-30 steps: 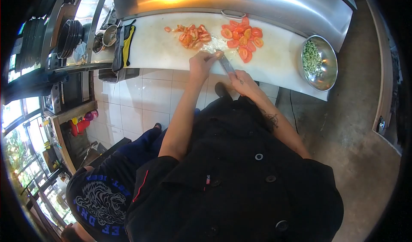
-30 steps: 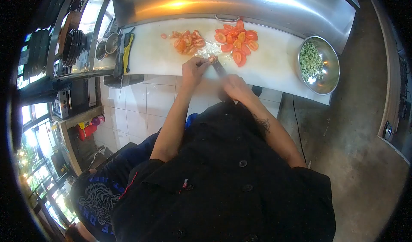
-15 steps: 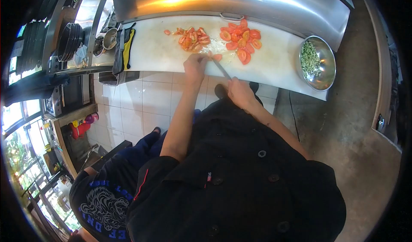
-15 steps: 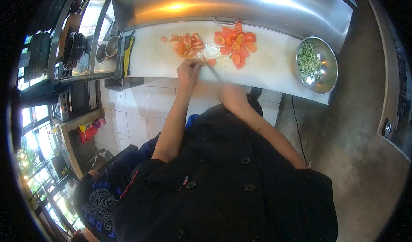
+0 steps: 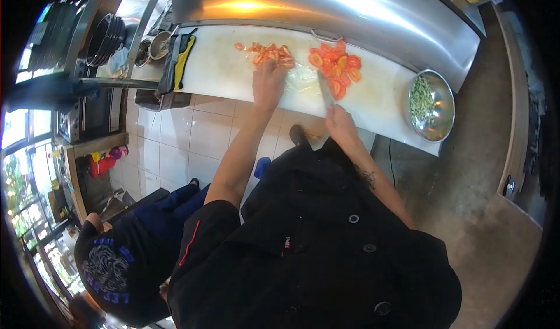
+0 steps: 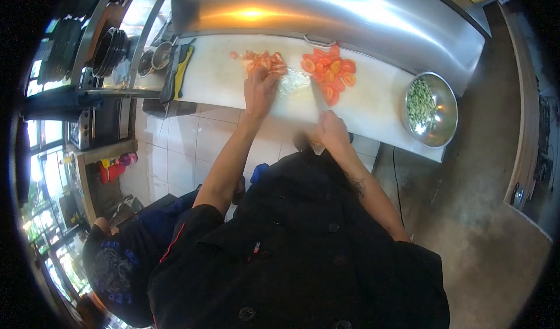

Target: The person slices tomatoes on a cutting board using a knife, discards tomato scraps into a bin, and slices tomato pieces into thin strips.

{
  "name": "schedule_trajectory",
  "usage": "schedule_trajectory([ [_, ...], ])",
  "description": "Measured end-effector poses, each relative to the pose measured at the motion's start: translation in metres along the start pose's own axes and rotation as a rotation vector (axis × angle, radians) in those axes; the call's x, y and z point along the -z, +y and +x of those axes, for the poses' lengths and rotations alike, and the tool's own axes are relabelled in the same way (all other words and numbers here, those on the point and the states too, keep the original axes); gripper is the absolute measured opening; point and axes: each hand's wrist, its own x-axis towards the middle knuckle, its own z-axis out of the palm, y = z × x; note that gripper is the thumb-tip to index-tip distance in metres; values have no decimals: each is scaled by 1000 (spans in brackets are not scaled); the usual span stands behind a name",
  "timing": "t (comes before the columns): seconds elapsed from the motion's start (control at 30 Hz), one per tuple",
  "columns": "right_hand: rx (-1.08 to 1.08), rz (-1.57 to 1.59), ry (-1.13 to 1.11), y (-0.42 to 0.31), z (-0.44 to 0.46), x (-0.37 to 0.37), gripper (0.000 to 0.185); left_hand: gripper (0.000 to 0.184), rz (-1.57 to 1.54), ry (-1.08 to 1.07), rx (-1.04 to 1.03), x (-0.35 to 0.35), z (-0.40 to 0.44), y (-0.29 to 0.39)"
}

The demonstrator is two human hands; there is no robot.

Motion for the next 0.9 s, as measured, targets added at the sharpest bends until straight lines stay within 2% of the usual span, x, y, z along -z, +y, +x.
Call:
schedule_trajectory([
  [0.07,-170,195,37,-1,3,11,31,30,-58,87,161,4,6,-5],
  [0.1,-125,288,55,-7,-1,18,32,30,-50,97,165,8,10,-4],
  [0.17,-116,347,65,-24,-4,24,31,50,-137,370,235,20,16,1],
  [0.2,-121,409,73,-31,-4,23,31,50,-131,379,235,18,18,-7],
  [0.27,-93,376,82,-33,4,9,32,85,-86,236,363,14,21,-24],
  [0.33,-27,350,64,-33,15,-7,32,90,-90,215,406,-30,19,-70],
  [0.4,-66,446,52,-27,21,-20,32,99,-101,180,538,-32,27,-93],
  [0.43,-41,457,77,-23,21,-23,32,79,-61,279,452,-14,36,-89],
  [0.47,-18,469,100,-19,19,-24,32,79,-13,311,483,5,39,-81],
  [0.53,4,545,103,-15,17,-23,30,56,-281,526,601,38,30,-60],
  [0.57,52,522,122,-1,19,-26,30,49,-195,611,662,49,15,-54],
  [0.63,4,598,97,-8,15,-24,31,42,-104,776,783,60,-27,-63],
  [0.67,-90,681,38,-23,10,-9,31,40,-100,863,854,54,-55,-81],
  [0.8,-74,628,-6,-42,4,8,35,44,61,747,1342,66,-183,-156],
  [0.87,-95,606,5,-45,3,5,40,51,150,490,1474,62,-250,-209],
  [0.9,-106,581,28,-53,2,3,37,51,137,516,1495,71,-266,-231],
])
